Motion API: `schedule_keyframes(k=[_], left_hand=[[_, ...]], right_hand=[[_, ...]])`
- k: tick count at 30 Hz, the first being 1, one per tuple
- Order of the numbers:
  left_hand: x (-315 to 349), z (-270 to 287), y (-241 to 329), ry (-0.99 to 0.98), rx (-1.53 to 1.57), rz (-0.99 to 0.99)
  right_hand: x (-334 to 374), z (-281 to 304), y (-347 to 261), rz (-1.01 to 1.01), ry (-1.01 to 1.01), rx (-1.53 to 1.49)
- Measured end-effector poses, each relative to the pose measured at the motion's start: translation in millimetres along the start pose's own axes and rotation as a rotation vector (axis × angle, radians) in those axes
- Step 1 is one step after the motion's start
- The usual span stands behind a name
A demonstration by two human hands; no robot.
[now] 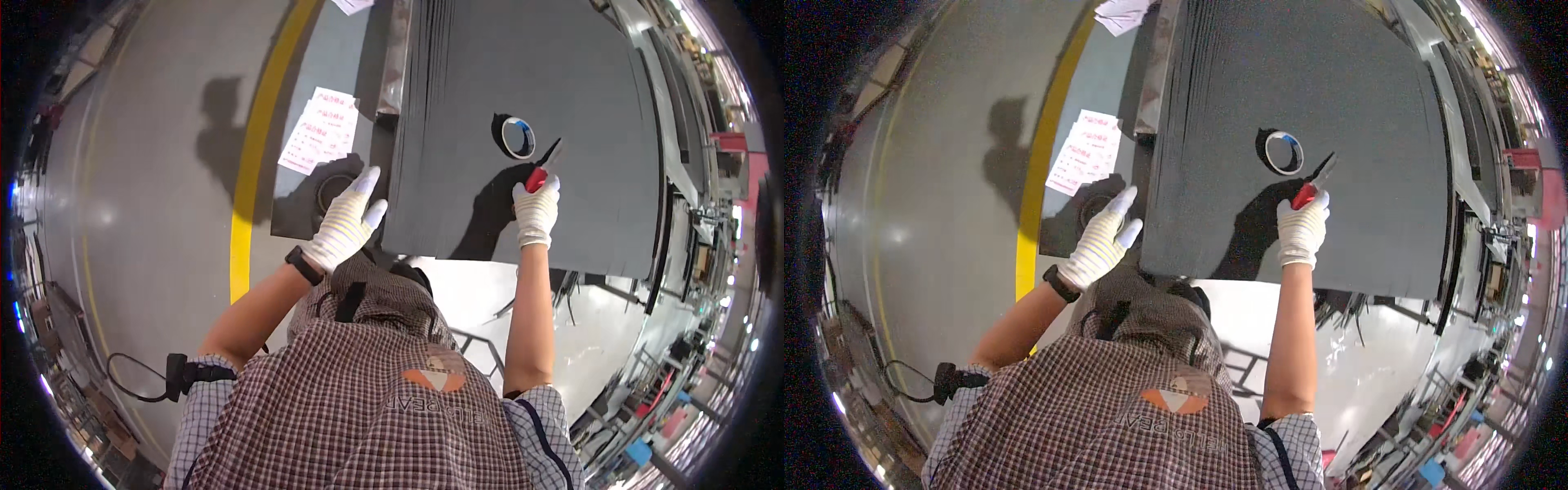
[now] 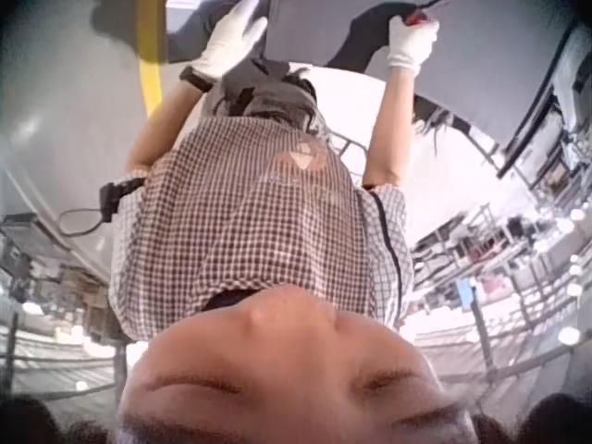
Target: The recorder is inspecting and applying labels to stacks of black sheets in an industrial environment.
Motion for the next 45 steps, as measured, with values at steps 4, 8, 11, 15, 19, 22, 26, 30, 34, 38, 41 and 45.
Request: schedule_keyframes(k=[4,8,11,15,19,22,26,30,34,38,41,45], left_hand=[[-13.7,1.2,38.9,-0.109,-0.316,0.011],[-6.0,17.9,46.2,-0.141,-0.499,-0.072],[6.6,32.6,44.3,-0.147,-0.544,-0.141],[27.2,18.3,41.1,-0.118,-0.68,-0.048],[29.8,23.5,34.6,-0.225,-0.721,-0.06],[22.3,30.0,45.0,-0.033,-0.689,-0.084],[-14.4,58.7,19.9,0.033,-0.907,-0.091],[-42.8,74.1,-14.9,0.016,-0.965,-0.12],[-43.7,54.4,13.5,0.118,-0.616,-0.244],[-28.1,16.1,26.3,-0.004,-0.27,-0.028],[-28.2,-18.5,14.3,0.003,0.049,0.162],[-39.4,-41.7,13.3,0.041,0.135,0.239]], right_hand=[[9.7,12.0,39.9,-0.025,-0.006,-0.212],[76.3,24.5,63.2,-0.105,-0.091,-0.549],[142.8,16.4,75.1,-0.142,-0.191,-0.677],[182.3,40.3,94.7,-0.187,-0.342,-0.782],[212.6,50.8,90.3,-0.226,-0.432,-0.864],[219.2,53.7,86.8,-0.199,-0.471,-0.909],[228.2,66.3,75.7,-0.213,-0.627,-1.091],[240.5,72.4,73.0,-0.164,-0.613,-1.026],[249.8,70.6,67.0,-0.205,-0.513,-1.044],[218.1,75.1,16.5,0.043,-0.268,-0.766],[164.4,52.7,-14.4,0.162,-0.081,-0.594],[97.1,52.9,-39.7,0.127,0.003,-0.324]])
Point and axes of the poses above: each hand's wrist, its own x-axis away from the middle knuckle, its own z-axis out of the back of the hand, y = z × x, the point moved 1 cm from there along -x, towards the middle knuckle, and after that the axes turned 7 degrees about x, right-handed, at the moved point
